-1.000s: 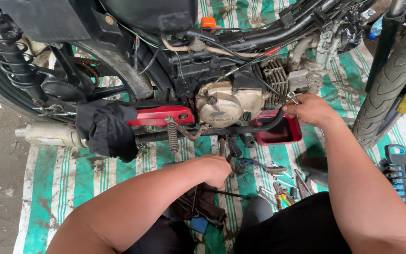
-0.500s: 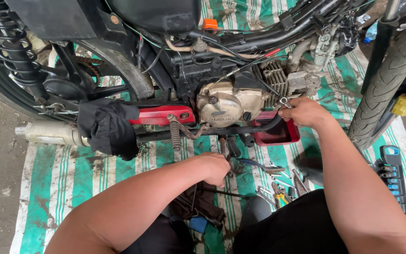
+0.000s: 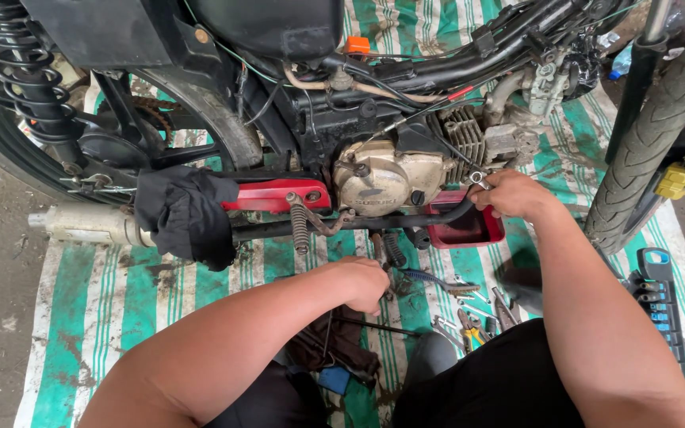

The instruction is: Repairing a motorcycle engine by tightening bolts with a wrench and adjusting electrical components.

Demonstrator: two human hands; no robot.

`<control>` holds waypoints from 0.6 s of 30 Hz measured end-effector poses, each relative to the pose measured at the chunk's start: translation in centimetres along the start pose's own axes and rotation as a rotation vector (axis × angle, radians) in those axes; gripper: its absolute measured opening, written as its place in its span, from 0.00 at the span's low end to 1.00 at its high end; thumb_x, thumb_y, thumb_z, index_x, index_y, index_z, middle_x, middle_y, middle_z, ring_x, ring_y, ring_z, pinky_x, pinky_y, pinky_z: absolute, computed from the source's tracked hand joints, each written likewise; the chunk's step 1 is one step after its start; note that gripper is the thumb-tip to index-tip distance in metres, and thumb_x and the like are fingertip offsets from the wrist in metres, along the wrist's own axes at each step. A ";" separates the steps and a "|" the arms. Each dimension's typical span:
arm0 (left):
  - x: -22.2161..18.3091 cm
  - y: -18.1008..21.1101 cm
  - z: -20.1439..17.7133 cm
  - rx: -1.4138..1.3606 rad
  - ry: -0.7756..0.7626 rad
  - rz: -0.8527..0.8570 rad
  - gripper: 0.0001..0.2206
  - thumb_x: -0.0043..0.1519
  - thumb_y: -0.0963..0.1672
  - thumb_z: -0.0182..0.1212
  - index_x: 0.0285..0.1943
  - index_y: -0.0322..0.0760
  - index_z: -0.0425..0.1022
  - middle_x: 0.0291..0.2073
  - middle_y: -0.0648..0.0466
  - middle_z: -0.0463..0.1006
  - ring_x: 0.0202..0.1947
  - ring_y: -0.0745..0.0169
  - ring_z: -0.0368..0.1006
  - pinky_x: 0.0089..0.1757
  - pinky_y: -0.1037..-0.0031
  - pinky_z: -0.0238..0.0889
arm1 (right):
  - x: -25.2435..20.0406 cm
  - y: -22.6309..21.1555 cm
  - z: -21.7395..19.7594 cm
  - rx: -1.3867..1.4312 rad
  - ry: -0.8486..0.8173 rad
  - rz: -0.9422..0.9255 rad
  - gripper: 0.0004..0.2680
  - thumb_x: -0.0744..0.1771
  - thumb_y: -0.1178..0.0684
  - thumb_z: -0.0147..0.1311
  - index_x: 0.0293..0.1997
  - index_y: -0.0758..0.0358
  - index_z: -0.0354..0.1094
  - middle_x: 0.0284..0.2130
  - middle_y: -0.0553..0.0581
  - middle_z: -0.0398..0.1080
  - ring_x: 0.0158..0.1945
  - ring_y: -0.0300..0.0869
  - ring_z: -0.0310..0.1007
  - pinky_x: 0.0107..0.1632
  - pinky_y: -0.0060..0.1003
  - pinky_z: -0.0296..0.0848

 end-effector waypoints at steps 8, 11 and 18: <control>-0.1 0.1 0.1 -0.017 -0.013 -0.014 0.20 0.65 0.54 0.67 0.56 0.39 0.88 0.56 0.46 0.88 0.64 0.40 0.79 0.59 0.46 0.77 | 0.1 0.7 -0.3 -0.021 -0.020 0.035 0.13 0.66 0.50 0.64 0.52 0.63 0.86 0.41 0.62 0.88 0.34 0.50 0.88 0.36 0.41 0.87; -0.2 0.2 0.0 -0.026 -0.005 -0.004 0.20 0.64 0.53 0.67 0.56 0.37 0.88 0.55 0.44 0.88 0.63 0.37 0.80 0.58 0.46 0.77 | 0.0 0.8 -0.4 0.022 -0.012 0.034 0.13 0.65 0.52 0.65 0.52 0.66 0.85 0.40 0.64 0.87 0.34 0.50 0.87 0.37 0.39 0.87; 0.1 0.0 0.1 -0.026 -0.009 0.005 0.21 0.64 0.53 0.68 0.56 0.36 0.87 0.54 0.44 0.88 0.61 0.37 0.81 0.57 0.46 0.78 | 0.1 1.0 -0.4 0.009 -0.049 0.035 0.12 0.66 0.55 0.62 0.52 0.66 0.86 0.40 0.63 0.88 0.35 0.51 0.88 0.34 0.39 0.87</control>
Point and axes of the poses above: each hand's wrist, its own x-axis towards the middle knuckle, its own z-axis out of the palm, y = z × x, the point moved 4 cm from there along x, towards the middle knuckle
